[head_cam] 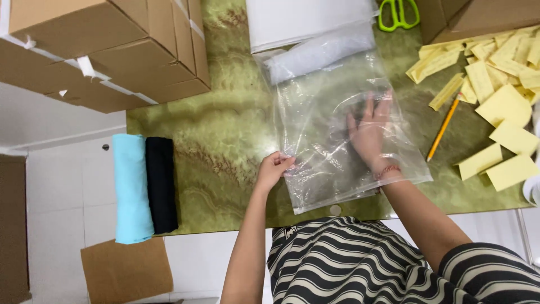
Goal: Packaging a rolled item into a cardboard box and tying it with a white ribbon
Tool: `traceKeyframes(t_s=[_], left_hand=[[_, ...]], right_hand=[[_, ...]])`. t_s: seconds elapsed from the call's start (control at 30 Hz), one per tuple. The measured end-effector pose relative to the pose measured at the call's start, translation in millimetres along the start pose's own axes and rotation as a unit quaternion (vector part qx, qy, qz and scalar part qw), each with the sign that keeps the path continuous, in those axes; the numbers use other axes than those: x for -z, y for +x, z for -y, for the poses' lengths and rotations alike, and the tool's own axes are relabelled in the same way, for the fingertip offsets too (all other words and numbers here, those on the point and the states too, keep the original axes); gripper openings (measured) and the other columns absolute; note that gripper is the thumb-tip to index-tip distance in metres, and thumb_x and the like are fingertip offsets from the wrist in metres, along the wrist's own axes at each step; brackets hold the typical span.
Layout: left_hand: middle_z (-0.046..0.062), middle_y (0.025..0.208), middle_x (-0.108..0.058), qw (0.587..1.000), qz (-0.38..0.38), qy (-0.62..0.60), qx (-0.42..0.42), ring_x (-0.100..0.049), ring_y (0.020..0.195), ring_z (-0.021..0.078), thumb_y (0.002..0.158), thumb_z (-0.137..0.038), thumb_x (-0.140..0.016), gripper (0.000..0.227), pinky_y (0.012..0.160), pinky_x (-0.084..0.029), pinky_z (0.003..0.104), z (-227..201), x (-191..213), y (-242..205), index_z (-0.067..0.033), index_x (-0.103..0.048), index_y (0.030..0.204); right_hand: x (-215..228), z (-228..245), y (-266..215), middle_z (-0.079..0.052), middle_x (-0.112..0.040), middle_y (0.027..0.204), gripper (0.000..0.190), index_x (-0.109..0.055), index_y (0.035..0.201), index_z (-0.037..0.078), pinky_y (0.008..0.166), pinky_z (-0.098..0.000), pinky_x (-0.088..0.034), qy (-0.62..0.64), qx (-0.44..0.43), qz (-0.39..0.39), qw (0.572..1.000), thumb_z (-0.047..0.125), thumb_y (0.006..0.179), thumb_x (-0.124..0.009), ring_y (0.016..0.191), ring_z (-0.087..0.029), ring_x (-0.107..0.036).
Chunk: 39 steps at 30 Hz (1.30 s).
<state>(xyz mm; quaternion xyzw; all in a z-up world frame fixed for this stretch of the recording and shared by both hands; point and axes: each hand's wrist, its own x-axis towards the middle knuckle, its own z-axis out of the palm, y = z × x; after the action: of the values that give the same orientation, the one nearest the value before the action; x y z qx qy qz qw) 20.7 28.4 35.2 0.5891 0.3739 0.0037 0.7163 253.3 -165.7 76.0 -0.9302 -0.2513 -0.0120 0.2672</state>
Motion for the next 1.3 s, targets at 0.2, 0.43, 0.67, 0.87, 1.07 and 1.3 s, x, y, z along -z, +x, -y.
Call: traceKeyframes(t_s=[0.2,0.43,0.67,0.87,1.07,1.3], left_hand=[[-0.003,0.070,-0.076,0.988,-0.080,0.106,-0.072,-0.064,0.062,0.0030,0.089,-0.033,-0.091,0.020,0.058,-0.055,0.021,24,-7,9,-0.0182,-0.077,0.087],[0.000,0.074,-0.079,0.986,-0.098,0.106,-0.077,-0.068,0.065,0.0046,0.091,-0.030,-0.087,0.016,0.060,-0.056,0.020,31,-13,2,-0.0178,-0.077,0.090],[0.007,0.082,-0.080,0.985,-0.139,0.072,-0.077,-0.073,0.076,0.0103,0.109,-0.040,-0.064,0.023,0.066,-0.060,0.024,21,-18,-6,-0.0190,-0.073,0.108],[0.013,0.089,-0.079,0.993,-0.108,0.031,-0.018,-0.075,0.070,0.0176,0.106,-0.033,-0.067,0.023,0.063,-0.069,0.034,25,0,17,-0.0107,-0.069,0.111],[0.005,0.086,-0.079,0.976,-0.116,0.182,-0.025,-0.076,0.065,0.0159,0.096,-0.035,-0.078,0.029,0.061,-0.069,0.037,6,29,19,-0.0109,-0.067,0.107],[0.023,0.146,-0.056,0.874,-0.224,0.368,-0.222,-0.055,0.138,0.0468,0.095,-0.031,-0.078,0.064,0.116,-0.047,0.061,-72,4,29,-0.0050,-0.049,0.147]], right_hand=[[29,-31,-71,-0.039,-0.009,0.171,0.101,-0.014,0.168,-0.009,0.133,-0.0559,-0.015,-0.021,-0.068,0.042,0.997,0.024,0.095,-0.077,0.162,-0.049,-0.012],[43,-62,-123,-0.042,-0.014,0.170,0.093,-0.021,0.166,-0.010,0.131,-0.0599,-0.015,-0.024,0.002,0.002,1.000,0.035,0.102,-0.071,0.158,-0.055,-0.019],[64,-111,-146,-0.019,-0.027,0.175,0.081,-0.043,0.164,0.021,0.127,-0.0625,-0.022,0.011,0.099,0.215,0.972,0.041,0.092,-0.072,0.160,-0.046,-0.024],[186,-46,-106,-0.011,-0.080,0.132,0.038,-0.081,0.130,0.014,0.116,-0.0431,-0.050,0.213,-0.127,0.504,0.827,0.032,0.100,-0.067,0.128,-0.025,-0.067],[193,-25,-47,-0.027,-0.079,0.128,0.041,-0.076,0.132,-0.003,0.103,-0.0501,-0.058,0.316,-0.192,0.463,0.805,0.023,0.103,-0.064,0.120,-0.037,-0.074],[112,-10,39,0.002,-0.053,0.161,0.057,-0.059,0.153,0.029,0.113,-0.0373,-0.049,0.202,-0.053,0.247,0.946,0.036,0.098,-0.075,0.147,-0.026,-0.049]])
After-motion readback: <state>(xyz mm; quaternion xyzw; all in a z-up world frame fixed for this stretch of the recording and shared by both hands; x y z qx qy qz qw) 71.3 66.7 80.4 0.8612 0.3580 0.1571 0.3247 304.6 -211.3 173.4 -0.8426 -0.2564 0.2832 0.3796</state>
